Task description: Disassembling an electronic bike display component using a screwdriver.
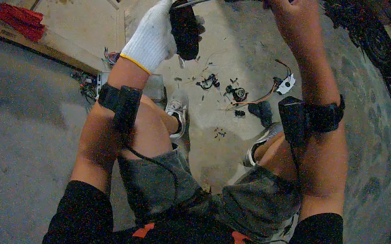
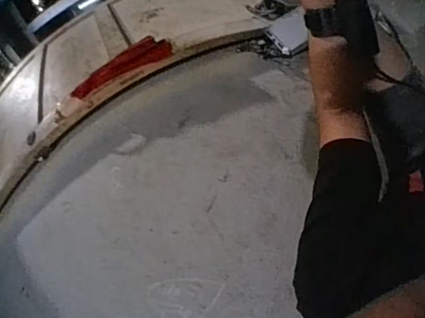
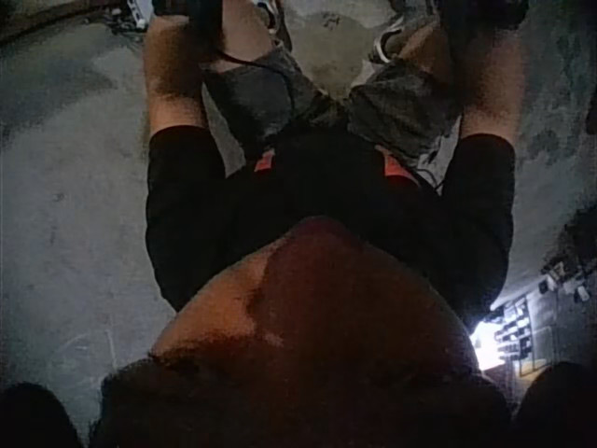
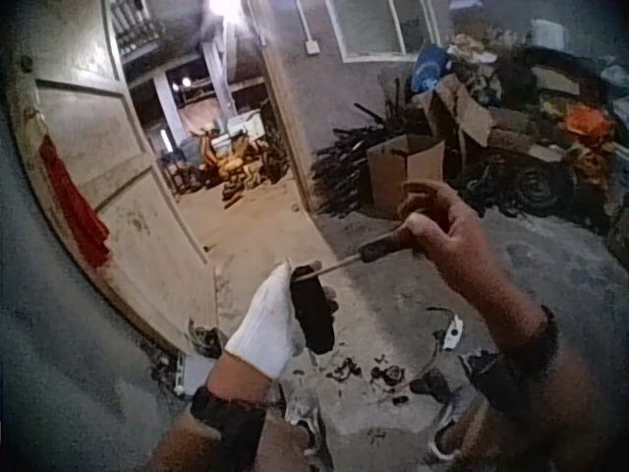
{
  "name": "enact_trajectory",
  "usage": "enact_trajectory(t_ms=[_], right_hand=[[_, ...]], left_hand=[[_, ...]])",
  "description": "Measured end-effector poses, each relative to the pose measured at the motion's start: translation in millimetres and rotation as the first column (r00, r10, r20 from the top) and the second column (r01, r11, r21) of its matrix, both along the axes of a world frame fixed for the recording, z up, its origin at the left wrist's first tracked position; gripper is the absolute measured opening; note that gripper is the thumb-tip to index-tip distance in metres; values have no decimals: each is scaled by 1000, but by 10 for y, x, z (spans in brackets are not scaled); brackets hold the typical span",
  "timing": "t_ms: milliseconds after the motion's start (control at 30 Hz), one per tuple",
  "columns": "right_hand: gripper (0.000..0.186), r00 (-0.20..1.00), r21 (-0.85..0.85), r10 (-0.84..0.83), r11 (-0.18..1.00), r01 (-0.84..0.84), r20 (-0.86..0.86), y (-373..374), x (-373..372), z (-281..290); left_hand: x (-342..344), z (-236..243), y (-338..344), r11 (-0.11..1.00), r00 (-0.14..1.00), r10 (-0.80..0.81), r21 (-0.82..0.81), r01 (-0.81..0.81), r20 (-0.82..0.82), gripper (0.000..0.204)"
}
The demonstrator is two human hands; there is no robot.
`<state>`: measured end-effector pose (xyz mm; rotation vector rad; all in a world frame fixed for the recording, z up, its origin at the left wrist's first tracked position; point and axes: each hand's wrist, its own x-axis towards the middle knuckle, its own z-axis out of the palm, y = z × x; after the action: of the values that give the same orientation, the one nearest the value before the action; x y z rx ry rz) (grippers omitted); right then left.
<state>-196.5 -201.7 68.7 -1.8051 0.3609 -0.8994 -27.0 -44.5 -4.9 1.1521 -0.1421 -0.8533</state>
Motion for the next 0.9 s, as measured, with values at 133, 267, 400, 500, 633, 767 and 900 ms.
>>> enact_trajectory(t_ms=[133, 267, 400, 500, 633, 767, 900], right_hand=[[48, 992, 203, -76, 975, 95, -98, -12, -5, -25], [53, 922, 69, 327, 945, -320, -208, -192, -134, -26], [51, 998, -105, 36, 994, -31, 50, -252, 44, -303], [45, 984, -247, 91, 968, -52, 151, -322, 59, -386], [46, 969, 102, 189, 979, -175, -156, -301, -120, -146], [45, 997, -110, 71, 991, -70, 0, 84, 76, -48], [43, 845, -236, -462, 819, 523, 269, 306, 209, -39]], left_hand=[[36, -17, -1, 1000, 999, 12, 6, -13, 30, 48], [27, -20, 8, 996, 996, 51, 65, -56, 75, 45], [9, -11, 11, 997, 995, 72, 31, -75, 70, 44], [19, 4, 12, 994, 993, 102, 17, -103, 61, 44], [30, 21, 18, 991, 990, 125, 31, -127, 63, 44], [17, 31, 4, 987, 986, 152, 35, -154, 64, 44], [8, 33, 14, 991, 987, 133, 19, -135, 90, 45]])
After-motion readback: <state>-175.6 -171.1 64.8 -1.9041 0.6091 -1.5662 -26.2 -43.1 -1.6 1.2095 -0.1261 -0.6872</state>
